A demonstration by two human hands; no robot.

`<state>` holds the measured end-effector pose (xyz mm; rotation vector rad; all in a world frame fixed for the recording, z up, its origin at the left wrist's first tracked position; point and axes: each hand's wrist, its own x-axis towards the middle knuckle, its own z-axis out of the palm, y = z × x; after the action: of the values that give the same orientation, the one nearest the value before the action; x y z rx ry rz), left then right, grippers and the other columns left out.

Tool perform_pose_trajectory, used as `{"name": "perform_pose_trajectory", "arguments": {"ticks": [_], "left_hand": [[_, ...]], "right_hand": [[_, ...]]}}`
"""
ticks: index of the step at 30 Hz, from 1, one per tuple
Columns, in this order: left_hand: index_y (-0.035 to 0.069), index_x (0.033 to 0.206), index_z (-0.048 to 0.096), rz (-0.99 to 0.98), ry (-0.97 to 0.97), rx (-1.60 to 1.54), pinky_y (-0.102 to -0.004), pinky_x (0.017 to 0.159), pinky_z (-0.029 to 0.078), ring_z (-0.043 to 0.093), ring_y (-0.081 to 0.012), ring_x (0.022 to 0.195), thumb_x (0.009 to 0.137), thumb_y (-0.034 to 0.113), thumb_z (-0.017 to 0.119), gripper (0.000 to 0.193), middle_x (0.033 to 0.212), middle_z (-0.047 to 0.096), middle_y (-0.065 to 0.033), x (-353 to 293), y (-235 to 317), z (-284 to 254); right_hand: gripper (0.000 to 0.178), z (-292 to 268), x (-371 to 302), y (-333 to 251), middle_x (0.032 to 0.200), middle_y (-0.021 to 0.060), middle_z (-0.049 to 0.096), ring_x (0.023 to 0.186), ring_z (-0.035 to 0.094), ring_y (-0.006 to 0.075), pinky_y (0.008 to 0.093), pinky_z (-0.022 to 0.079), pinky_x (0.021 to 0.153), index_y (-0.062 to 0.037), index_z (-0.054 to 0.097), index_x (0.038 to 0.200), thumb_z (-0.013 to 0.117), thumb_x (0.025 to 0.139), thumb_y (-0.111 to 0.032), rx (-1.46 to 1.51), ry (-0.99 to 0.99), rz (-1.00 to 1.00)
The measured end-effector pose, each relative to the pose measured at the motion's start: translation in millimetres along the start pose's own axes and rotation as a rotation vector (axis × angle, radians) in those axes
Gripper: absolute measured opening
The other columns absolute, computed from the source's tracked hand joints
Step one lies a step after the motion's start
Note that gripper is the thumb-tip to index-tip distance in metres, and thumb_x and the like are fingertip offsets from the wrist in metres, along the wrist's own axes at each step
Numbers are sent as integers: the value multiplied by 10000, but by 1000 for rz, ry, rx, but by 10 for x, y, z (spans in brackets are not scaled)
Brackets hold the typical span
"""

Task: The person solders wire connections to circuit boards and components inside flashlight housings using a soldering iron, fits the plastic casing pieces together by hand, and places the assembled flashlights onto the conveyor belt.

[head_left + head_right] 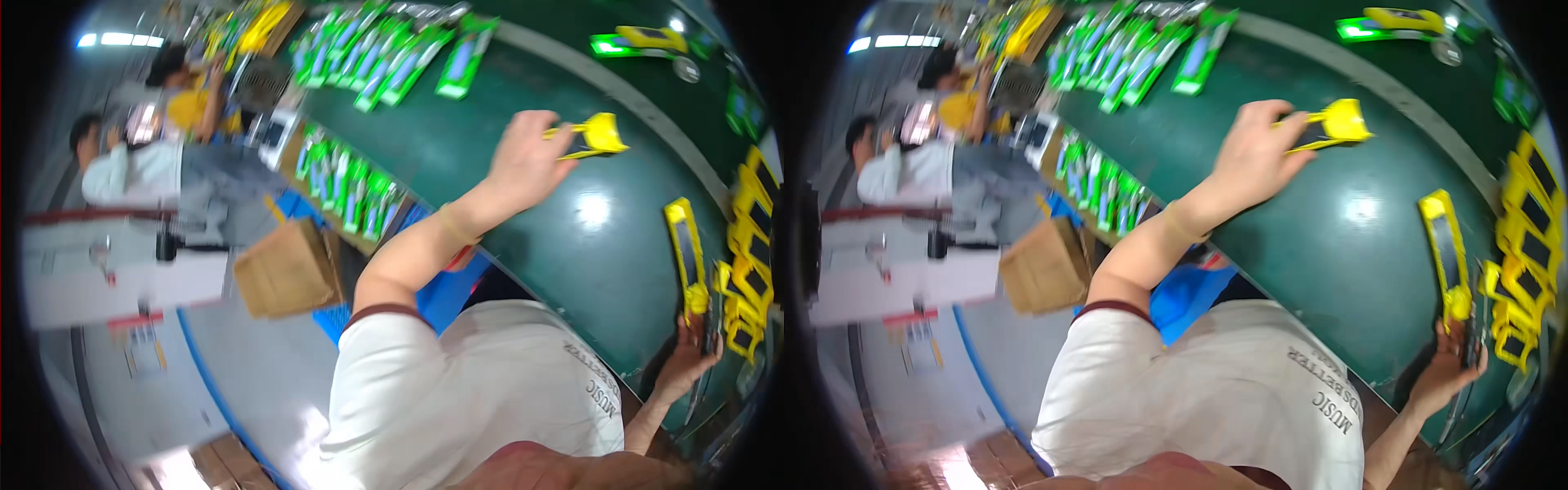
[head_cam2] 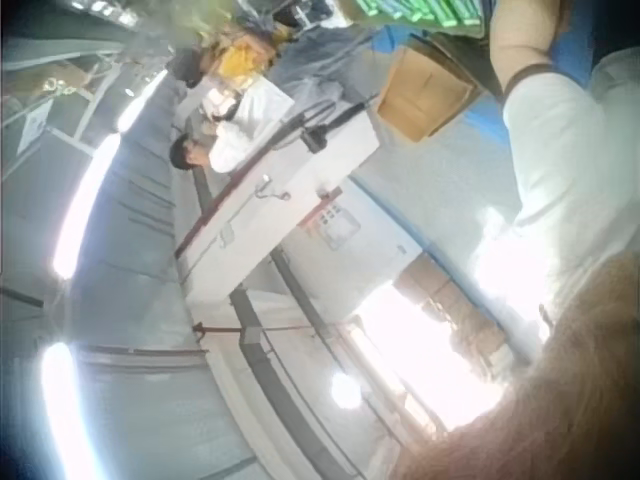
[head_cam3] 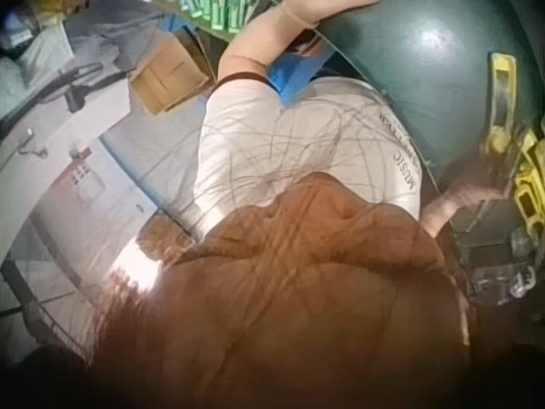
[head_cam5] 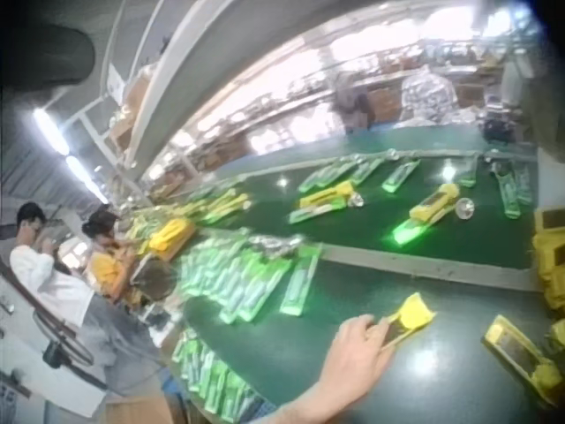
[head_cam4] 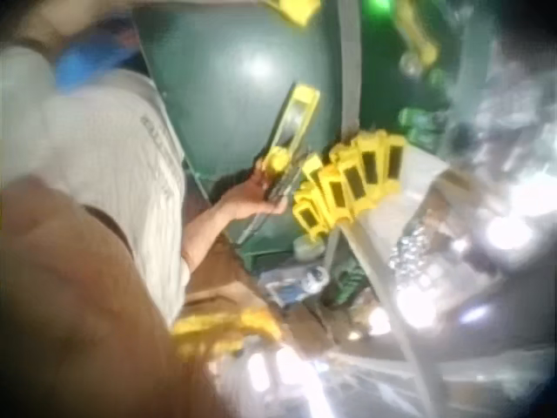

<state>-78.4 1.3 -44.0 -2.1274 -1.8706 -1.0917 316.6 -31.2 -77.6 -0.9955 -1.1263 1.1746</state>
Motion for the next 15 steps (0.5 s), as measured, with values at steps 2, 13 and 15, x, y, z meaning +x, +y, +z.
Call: {"name": "perform_pose_trajectory", "arguments": {"ticks": [2,13,15], "left_hand": [[105,883,614,93,-161,-127,-394,782,432,522,-281,896,677,147,655,214,918,559,-111,-146,73,-128],[67,612,534,275,11,-294,-539,985,249,480,-279,1014,668,154,531,103,900,550,-135,-560,821,253],[68,629,537,246,-50,-277,-539,985,247,487,-277,994,673,143,521,89,877,551,-131,-524,835,318]], "right_hand": [[402,-1,61,-74,1147,178,493,1025,517,309,458,413,912,-125,384,1192,350,920,-418,86,-104,26],[546,281,357,197,1084,130,524,956,500,236,339,396,838,-119,403,1222,370,873,-538,126,-303,163],[572,288,395,220,1085,139,525,967,493,231,315,382,810,-95,446,1192,364,865,-558,105,-188,181]]}}
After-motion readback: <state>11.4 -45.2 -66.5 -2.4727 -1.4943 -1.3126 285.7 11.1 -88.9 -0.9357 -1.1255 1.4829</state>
